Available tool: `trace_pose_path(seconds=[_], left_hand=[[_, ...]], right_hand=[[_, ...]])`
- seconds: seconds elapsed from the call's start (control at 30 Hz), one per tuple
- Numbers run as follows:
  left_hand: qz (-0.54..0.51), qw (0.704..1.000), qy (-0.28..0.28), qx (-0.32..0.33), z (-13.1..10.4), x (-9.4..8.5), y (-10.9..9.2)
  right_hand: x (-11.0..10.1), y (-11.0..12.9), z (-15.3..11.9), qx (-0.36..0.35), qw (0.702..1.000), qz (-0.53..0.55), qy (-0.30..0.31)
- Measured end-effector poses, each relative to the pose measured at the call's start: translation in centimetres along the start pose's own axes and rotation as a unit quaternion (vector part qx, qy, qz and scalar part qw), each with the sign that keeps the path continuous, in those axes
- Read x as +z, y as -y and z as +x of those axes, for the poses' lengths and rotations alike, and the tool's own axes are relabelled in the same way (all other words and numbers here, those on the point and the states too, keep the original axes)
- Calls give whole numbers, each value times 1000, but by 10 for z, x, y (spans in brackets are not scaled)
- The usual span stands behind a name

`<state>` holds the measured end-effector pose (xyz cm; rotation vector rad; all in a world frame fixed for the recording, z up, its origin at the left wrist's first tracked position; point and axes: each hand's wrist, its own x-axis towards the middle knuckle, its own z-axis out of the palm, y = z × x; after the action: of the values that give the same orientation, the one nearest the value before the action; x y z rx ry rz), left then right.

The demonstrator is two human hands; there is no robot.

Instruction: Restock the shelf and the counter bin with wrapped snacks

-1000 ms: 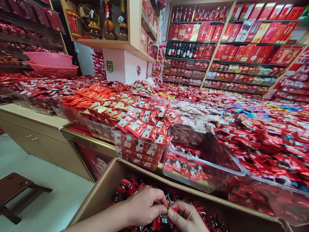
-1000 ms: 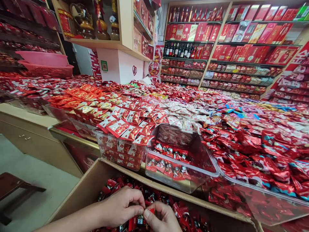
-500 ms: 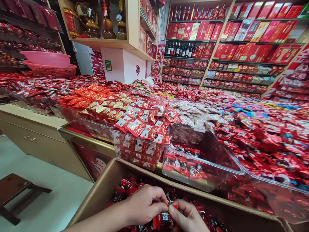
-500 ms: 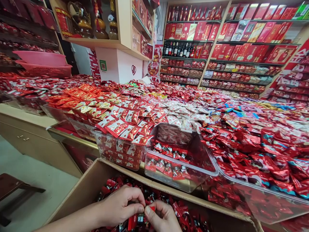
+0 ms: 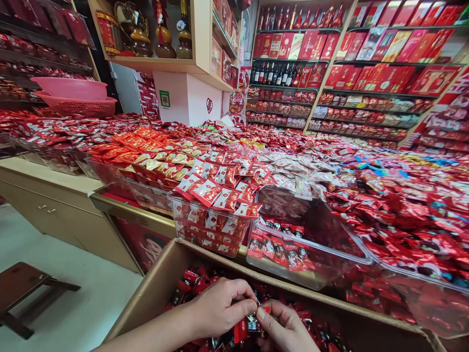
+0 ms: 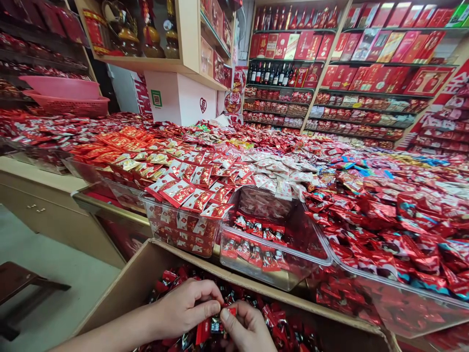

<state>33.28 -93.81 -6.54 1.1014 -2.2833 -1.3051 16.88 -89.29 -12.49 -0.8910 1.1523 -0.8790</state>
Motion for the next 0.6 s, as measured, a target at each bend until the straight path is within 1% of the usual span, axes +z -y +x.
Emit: trace_pose_path(seconds=[0.1, 0.17, 0.33, 0.43, 0.53, 0.6], left_hand=[[-8, 1000, 5, -22, -1, 0, 2], [-27, 999, -3, -39, 0, 1, 4], [-158, 985, -41, -57, 7, 7, 8], [-224, 971, -46, -74, 9, 9, 6], [-260, 962, -48, -73, 8, 9, 4], [-258, 963, -40, -70, 8, 8, 4]], right_hand=[[0, 1, -1, -9, 1000, 0, -3], [-1, 2, 0, -11, 1000, 8, 0], [-8, 8, 1, -27, 999, 30, -16], [-12, 15, -3, -35, 999, 16, -3], [-13, 23, -10, -36, 999, 26, 8], [-12, 26, -13, -28, 999, 36, 4]])
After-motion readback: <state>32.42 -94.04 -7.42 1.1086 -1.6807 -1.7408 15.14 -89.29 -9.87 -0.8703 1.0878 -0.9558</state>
